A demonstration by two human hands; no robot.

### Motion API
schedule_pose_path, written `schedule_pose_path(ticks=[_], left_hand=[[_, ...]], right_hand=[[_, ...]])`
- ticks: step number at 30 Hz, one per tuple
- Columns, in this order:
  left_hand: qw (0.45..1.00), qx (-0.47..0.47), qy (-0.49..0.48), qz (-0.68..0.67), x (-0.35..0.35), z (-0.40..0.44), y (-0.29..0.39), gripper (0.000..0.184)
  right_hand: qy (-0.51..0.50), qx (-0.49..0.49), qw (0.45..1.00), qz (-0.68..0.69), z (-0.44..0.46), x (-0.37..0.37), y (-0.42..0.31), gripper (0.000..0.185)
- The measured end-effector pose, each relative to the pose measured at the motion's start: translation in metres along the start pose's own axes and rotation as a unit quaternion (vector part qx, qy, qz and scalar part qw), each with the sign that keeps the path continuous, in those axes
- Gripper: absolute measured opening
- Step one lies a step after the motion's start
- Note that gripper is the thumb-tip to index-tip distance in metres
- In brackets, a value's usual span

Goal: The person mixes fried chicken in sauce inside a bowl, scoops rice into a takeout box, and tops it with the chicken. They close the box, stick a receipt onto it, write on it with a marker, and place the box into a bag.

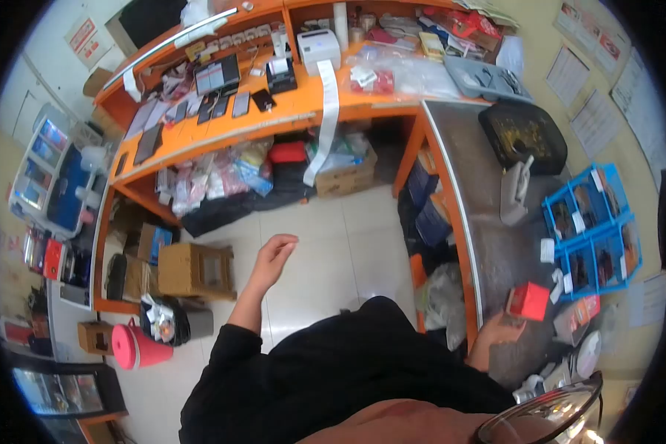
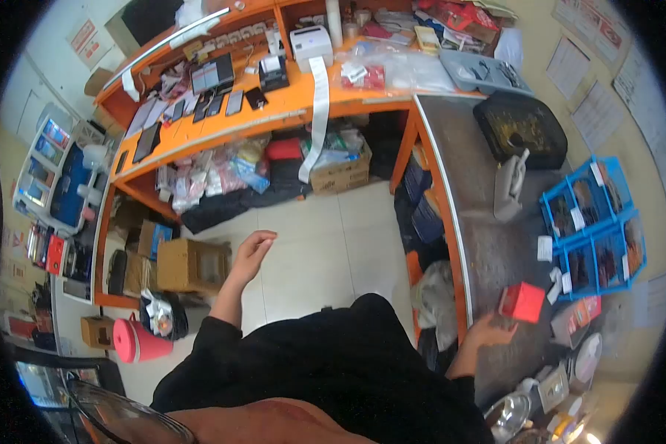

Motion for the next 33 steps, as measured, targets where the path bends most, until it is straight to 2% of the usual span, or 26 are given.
schedule_pose_path(ticks=[2, 5, 7, 9, 11, 13, 15, 17, 18, 19, 21, 23, 25, 27, 28, 31, 33], left_hand=[[0.998, -0.031, -0.052, -0.011, -0.021, 0.075, -0.015, 0.019], [0.994, -0.028, -0.109, -0.014, -0.058, 0.172, -0.042, 0.023], [0.993, -0.004, -0.117, -0.030, -0.079, 0.208, -0.062, 0.025], [0.994, 0.005, -0.103, -0.044, -0.086, 0.247, -0.073, 0.026], [0.996, 0.019, -0.074, -0.050, -0.078, 0.282, -0.098, 0.024], [0.992, 0.079, -0.059, -0.078, -0.063, 0.301, -0.129, 0.023], [0.992, 0.088, 0.009, -0.089, -0.040, 0.328, -0.145, 0.015], [0.989, 0.084, 0.075, -0.095, -0.014, 0.353, -0.170, 0.011], [0.982, 0.099, 0.106, -0.121, -0.007, 0.369, -0.175, 0.012], [0.985, 0.098, 0.114, -0.080, 0.003, 0.387, -0.188, 0.014], [0.987, 0.099, 0.116, -0.042, 0.019, 0.421, -0.218, 0.019], [0.989, 0.100, 0.101, -0.050, 0.028, 0.463, -0.258, 0.025], [0.989, 0.096, 0.106, -0.044, 0.038, 0.513, -0.304, 0.034], [0.988, 0.085, 0.116, -0.051, 0.042, 0.562, -0.343, 0.048], [0.985, 0.108, 0.115, -0.067, 0.039, 0.583, -0.358, 0.052], [0.979, 0.157, 0.110, -0.063, 0.024, 0.650, -0.386, 0.062], [0.972, 0.162, 0.054, -0.163, 0.000, 0.688, -0.386, 0.057]], right_hand=[[-0.070, 0.026, 0.993, 0.096, -0.032, -0.016, -0.024, 0.069], [-0.188, -0.010, 0.959, 0.211, -0.074, -0.086, -0.074, 0.058], [-0.303, -0.072, 0.894, 0.322, -0.102, -0.153, -0.132, 0.055], [-0.387, -0.069, 0.868, 0.304, -0.119, -0.210, -0.212, 0.057], [-0.441, -0.030, 0.838, 0.320, -0.131, -0.276, -0.290, 0.052], [-0.520, 0.000, 0.767, 0.375, -0.149, -0.336, -0.369, 0.033], [-0.564, 0.034, 0.739, 0.367, -0.173, -0.375, -0.446, 0.014], [-0.652, 0.044, 0.674, 0.345, -0.208, -0.394, -0.516, 0.006], [-0.660, 0.098, 0.654, 0.355, -0.228, -0.400, -0.547, 0.008], [-0.669, 0.148, 0.633, 0.361, -0.248, -0.407, -0.572, 0.010], [-0.686, 0.271, 0.613, 0.284, -0.291, -0.426, -0.610, 0.016], [-0.717, 0.283, 0.582, 0.260, -0.327, -0.441, -0.638, 0.023], [-0.721, 0.306, 0.567, 0.255, -0.358, -0.464, -0.658, 0.029], [-0.746, 0.288, 0.564, 0.208, -0.383, -0.499, -0.670, 0.032], [-0.756, 0.277, 0.563, 0.187, -0.394, -0.516, -0.675, 0.033], [-0.663, 0.353, 0.642, 0.155, -0.392, -0.560, -0.708, 0.046], [-0.660, 0.322, 0.661, 0.150, -0.398, -0.586, -0.716, 0.051]])
Point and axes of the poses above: each hand's wrist, its own z-axis towards the middle knuckle, its own x-axis out of the back of the hand, y = z × x, the point moved 8 cm from there along z, towards the middle knuckle, and after that the axes turned 14 degrees about -x, right-handed, at the moved point
